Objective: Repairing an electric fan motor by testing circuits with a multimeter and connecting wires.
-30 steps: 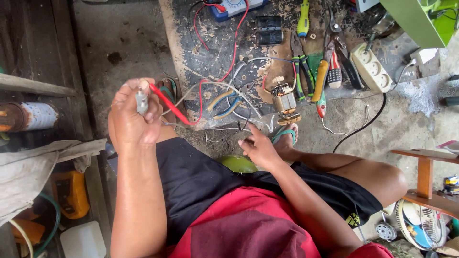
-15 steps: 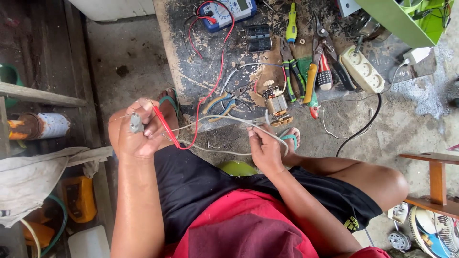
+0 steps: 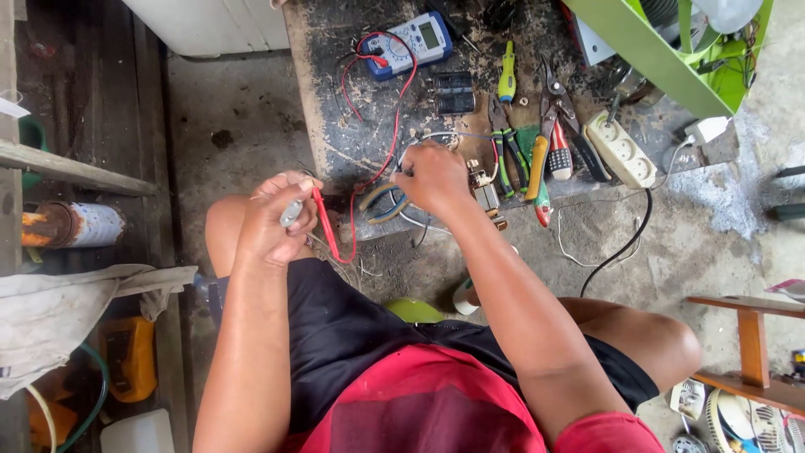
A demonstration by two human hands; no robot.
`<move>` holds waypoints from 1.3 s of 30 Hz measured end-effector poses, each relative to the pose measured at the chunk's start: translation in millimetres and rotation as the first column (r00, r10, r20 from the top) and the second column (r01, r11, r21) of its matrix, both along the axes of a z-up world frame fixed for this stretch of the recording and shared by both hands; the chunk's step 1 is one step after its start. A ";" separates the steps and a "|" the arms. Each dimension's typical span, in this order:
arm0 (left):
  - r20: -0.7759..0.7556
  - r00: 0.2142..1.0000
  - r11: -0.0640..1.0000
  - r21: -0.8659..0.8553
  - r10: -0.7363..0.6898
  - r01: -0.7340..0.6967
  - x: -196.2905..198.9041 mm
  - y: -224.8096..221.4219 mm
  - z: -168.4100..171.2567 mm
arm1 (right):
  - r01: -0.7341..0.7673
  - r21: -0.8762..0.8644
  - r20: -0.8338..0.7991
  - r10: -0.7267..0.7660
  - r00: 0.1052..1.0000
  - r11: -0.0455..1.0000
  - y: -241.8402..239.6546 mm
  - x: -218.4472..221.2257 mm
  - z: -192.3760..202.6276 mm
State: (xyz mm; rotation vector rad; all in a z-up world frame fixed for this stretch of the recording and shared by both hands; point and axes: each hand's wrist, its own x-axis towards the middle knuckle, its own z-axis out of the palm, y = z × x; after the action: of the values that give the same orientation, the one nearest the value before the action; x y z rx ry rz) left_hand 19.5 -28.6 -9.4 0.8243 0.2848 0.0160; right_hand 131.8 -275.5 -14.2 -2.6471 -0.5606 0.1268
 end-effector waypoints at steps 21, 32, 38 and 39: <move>-0.111 0.991 0.991 0.115 0.079 -0.066 14.0 -1.6 1.5 | 0.412 0.212 0.054 -0.431 0.901 0.886 -35.4 66.8 58.0; -0.153 0.988 0.975 0.221 0.008 0.026 27.0 -22.3 8.9 | -0.126 0.639 0.506 -0.291 0.812 0.759 -28.9 72.4 135.1; -0.255 0.960 0.970 0.236 0.113 -0.052 40.0 -30.4 -2.7 | 0.120 0.133 0.542 -0.174 0.822 0.984 -15.6 57.6 150.6; -0.244 0.962 0.971 0.233 0.119 -0.061 42.4 -32.4 -5.0 | 0.112 0.133 0.552 -0.167 0.817 0.985 -33.0 64.7 120.6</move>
State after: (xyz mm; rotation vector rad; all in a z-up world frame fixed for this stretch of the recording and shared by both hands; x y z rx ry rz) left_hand 62.0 -61.0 -14.4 1.0390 0.5735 0.0275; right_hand 196.6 -308.5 106.4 -2.5998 -0.5263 -0.7354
